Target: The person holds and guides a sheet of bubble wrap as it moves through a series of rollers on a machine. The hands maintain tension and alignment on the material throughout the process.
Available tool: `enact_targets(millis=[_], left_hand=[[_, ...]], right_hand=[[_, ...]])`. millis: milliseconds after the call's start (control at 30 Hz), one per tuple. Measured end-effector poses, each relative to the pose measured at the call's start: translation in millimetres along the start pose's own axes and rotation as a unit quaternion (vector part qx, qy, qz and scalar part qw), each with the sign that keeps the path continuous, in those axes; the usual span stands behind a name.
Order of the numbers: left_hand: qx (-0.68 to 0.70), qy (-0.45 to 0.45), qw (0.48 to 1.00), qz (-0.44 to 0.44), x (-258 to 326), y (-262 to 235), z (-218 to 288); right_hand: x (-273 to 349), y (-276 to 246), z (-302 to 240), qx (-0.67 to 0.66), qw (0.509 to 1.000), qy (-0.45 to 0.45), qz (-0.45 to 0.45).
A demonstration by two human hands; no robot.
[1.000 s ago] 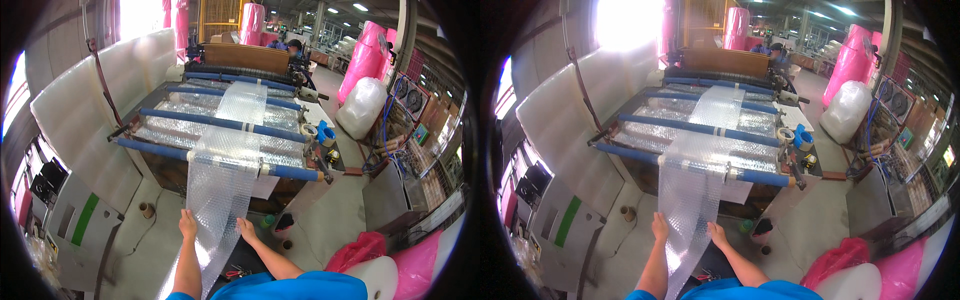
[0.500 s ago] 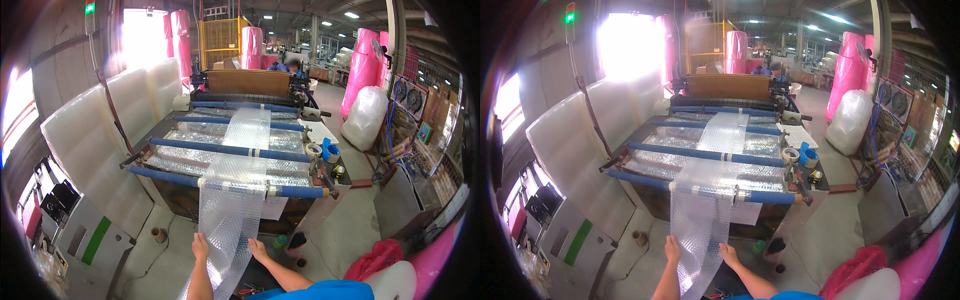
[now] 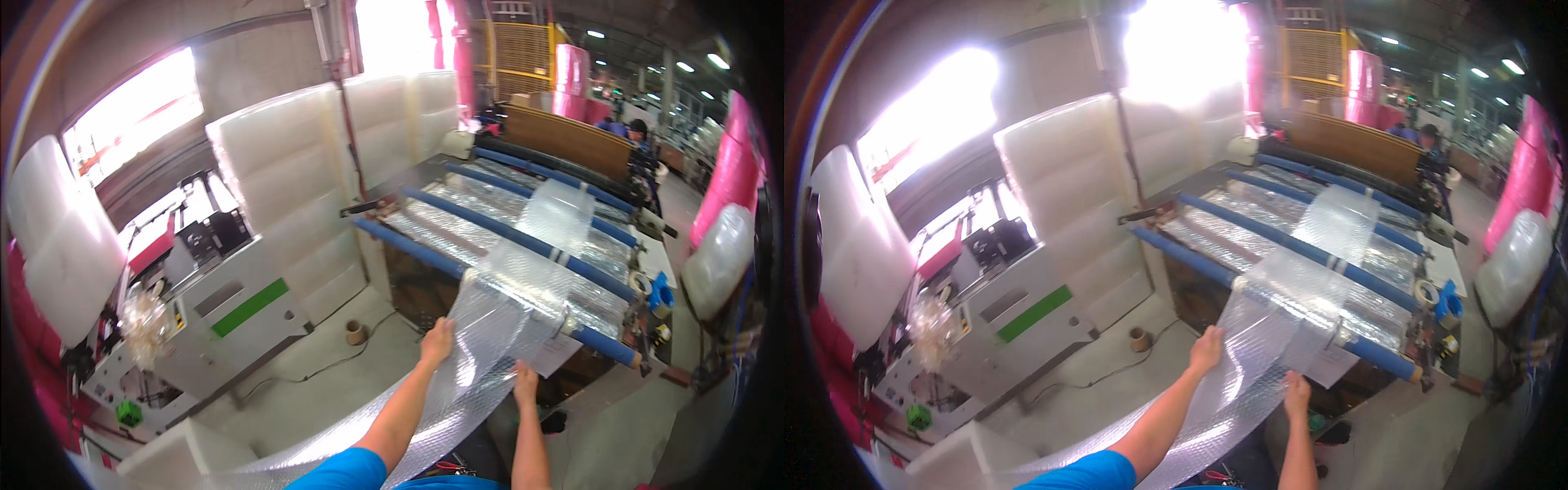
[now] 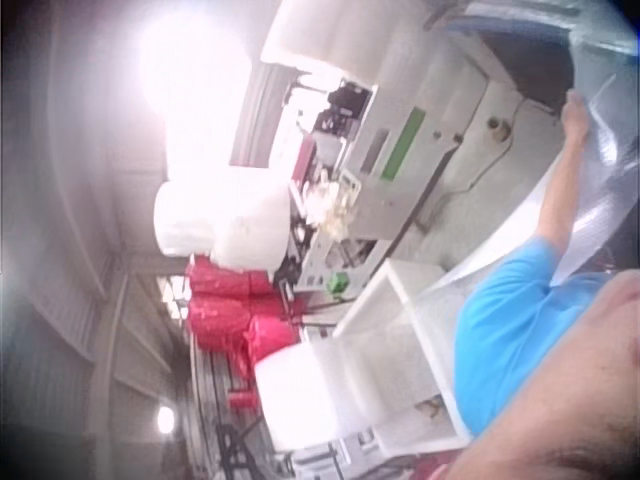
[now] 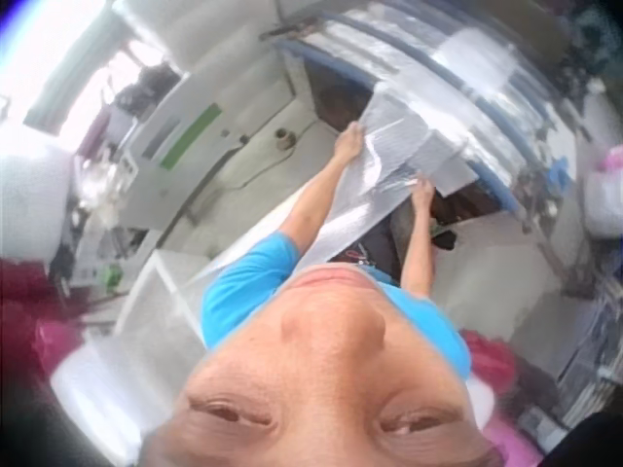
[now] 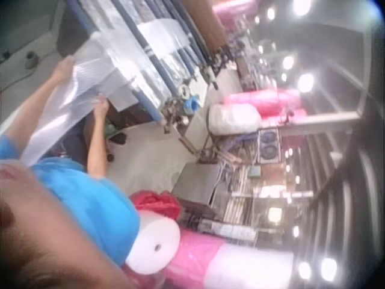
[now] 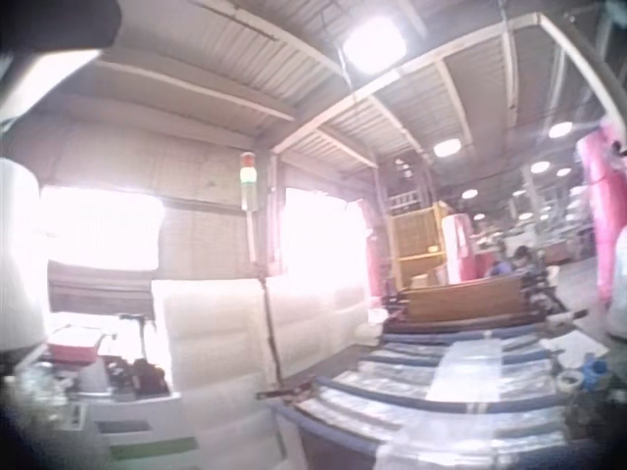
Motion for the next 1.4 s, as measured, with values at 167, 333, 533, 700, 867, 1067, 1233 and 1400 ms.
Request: enact_targets(millis=[167, 333, 533, 700, 867, 1067, 1233, 1400], left_hand=[[-0.033, 0.011, 0.999, 0.042, -19.4, -22.9, 58.0], [0.005, -0.023, 1.0, -0.016, -11.5, -31.3, 67.7], [-0.008, 0.012, 0.992, -0.124, 37.7, 11.9, 23.8], [0.032, -0.067, 0.99, -0.119, 57.5, -39.1, -53.3], [0.12, -0.008, 0.992, -0.027, 73.5, -64.8, -28.1], [0.099, 0.022, 0.995, -0.025, 71.4, -51.9, -34.0], [0.044, -0.007, 0.998, -0.033, 74.8, -53.8, -32.5], [0.03, -0.02, 0.999, -0.033, 69.8, -58.7, -33.7]], right_hand=[[-29.3, -12.7, -71.7, 0.051, 0.981, -0.146, 0.113], [-34.6, -15.7, -100.7, -0.071, 0.992, -0.029, 0.101], [35.2, -40.0, -26.4, -0.043, 0.993, 0.04, 0.106], [97.0, 15.7, -14.3, 0.097, 0.992, 0.073, -0.017], [100.7, 24.1, -25.5, -0.053, 0.994, 0.086, -0.03], [95.6, 19.7, -19.6, -0.043, 0.997, 0.031, -0.052], [98.7, 22.4, -20.6, -0.054, 0.996, 0.043, -0.057], [111.5, 19.2, -41.8, 0.031, 0.998, 0.027, -0.047]])
Point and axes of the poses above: each hand's wrist, its own x-axis away from the middle knuckle, its own y-axis out of the palm, z = x × y, the point moved 6 cm from there along -x, towards the middle knuckle, and after that the axes turned 4 degrees about z, right-handed, at the moved point
